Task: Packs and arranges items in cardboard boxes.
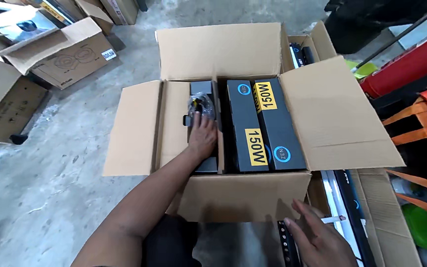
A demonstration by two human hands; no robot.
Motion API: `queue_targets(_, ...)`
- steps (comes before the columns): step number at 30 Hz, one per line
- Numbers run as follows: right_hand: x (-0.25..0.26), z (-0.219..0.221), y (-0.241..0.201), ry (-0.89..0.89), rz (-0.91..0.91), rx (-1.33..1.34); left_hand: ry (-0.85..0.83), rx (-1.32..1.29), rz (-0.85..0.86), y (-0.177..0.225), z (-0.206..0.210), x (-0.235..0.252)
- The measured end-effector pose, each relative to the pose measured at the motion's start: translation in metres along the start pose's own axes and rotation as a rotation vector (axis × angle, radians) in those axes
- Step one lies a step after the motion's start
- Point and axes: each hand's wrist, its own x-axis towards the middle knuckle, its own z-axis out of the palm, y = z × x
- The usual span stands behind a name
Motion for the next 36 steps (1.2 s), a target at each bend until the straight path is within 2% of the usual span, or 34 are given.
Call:
queue_targets(3,0.007,0.012,-0.009,0.020,-0.062,0.010,0.047,-0.084,0.136,0.004,0.005,0.000)
queue_targets(5,0.010,0.019,-0.016,0.021,-0.085,0.025,0.164,-0.249,0.123,-0.001,0.001,0.000)
queue_targets(7,0.008,0.024,-0.017,0.020,-0.089,0.051,0.270,-0.582,-0.009,-0.007,-0.011,-0.001)
queue_targets(9,0.004,0.027,-0.013,0.030,-0.072,0.098,0.288,-1.035,-0.197,-0.020,-0.027,-0.002)
queue_targets(11,0.001,0.031,-0.013,0.064,-0.050,0.144,0.249,-1.291,-0.295,-0.031,-0.030,-0.007)
queue_targets(13,0.008,0.034,-0.021,0.126,-0.063,0.167,0.172,-1.137,-0.144,-0.036,-0.026,-0.007)
queue_targets(15,0.018,0.038,-0.035,0.191,-0.102,0.169,0.083,-0.760,0.073,-0.034,-0.024,-0.009)
queue_targets(17,0.027,0.041,-0.049,0.226,-0.167,0.157,0.074,-0.476,0.204,-0.037,-0.021,-0.014)
queue_targets(20,0.033,0.044,-0.049,0.230,-0.216,0.133,0.065,-0.361,0.191,-0.058,-0.028,-0.017)
queue_targets(22,0.029,0.045,-0.038,0.214,-0.191,0.119,0.026,-0.381,0.150,-0.066,-0.028,-0.017)
queue_targets(26,0.021,0.036,-0.021,0.183,-0.098,0.107,0.055,-0.422,0.102,-0.066,-0.028,-0.014)
queue_targets(29,0.016,0.027,-0.015,0.182,-0.086,0.106,0.031,-0.356,0.033,-0.052,-0.037,-0.007)
queue_targets(32,0.012,0.023,-0.012,0.189,-0.085,0.089,0.038,-0.278,0.006,-0.021,-0.044,-0.002)
queue_targets(36,0.007,0.015,-0.012,0.188,-0.096,0.047,-0.081,-0.264,0.119,0.002,-0.036,0.009)
